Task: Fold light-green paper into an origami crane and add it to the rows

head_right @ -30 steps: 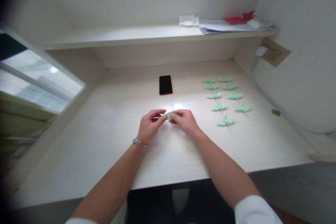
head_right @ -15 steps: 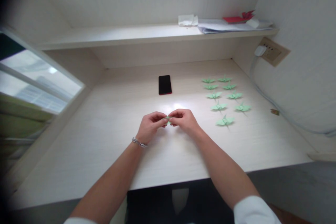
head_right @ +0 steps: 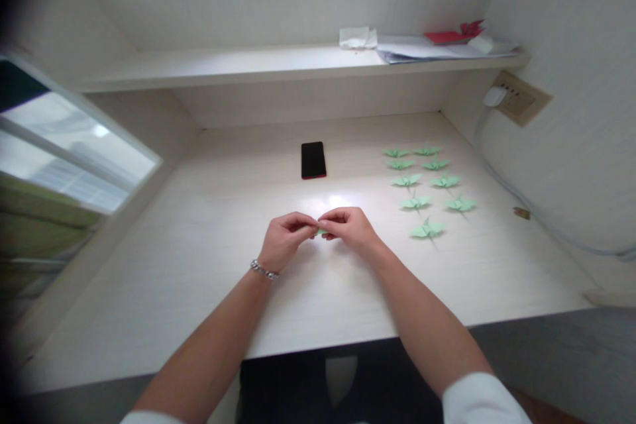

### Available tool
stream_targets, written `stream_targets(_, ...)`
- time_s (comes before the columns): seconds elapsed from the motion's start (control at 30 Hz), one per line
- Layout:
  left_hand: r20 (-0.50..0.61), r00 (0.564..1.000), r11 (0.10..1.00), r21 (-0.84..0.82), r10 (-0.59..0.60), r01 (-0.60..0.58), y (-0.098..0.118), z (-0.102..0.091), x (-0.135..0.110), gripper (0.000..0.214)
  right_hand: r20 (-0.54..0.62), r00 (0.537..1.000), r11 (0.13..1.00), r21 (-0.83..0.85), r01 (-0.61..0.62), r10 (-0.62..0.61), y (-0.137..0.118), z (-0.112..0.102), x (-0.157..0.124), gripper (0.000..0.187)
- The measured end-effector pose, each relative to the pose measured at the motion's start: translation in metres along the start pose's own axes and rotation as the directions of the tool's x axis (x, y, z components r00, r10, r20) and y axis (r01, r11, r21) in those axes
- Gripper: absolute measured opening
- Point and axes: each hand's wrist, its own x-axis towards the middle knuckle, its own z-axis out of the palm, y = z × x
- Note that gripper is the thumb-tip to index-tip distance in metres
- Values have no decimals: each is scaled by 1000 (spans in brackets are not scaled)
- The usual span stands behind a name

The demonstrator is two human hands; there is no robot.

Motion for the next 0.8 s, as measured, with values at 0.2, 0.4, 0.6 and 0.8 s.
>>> stream_targets(0.2,23,1000,1000,-28,-8,8,-2,-1,1,18,-8,998,992,-110,65,-66,2,-3,2,32)
stream_targets(0.4,31,999,993,-115,-36,39,-5,-2,3,20,-36,994,984,-155,92,-98,1,-2,1,28)
stream_targets(0.6,49,997,987,-148,-62,69,-7,-2,4,30,-76,989,965,-241,106,-128,0,-2,0,26)
stream_targets(0.8,43,993,991,-71,-107,110,-9,-1,4,35,-66,985,930,-345,125,-157,2,-1,-1,25)
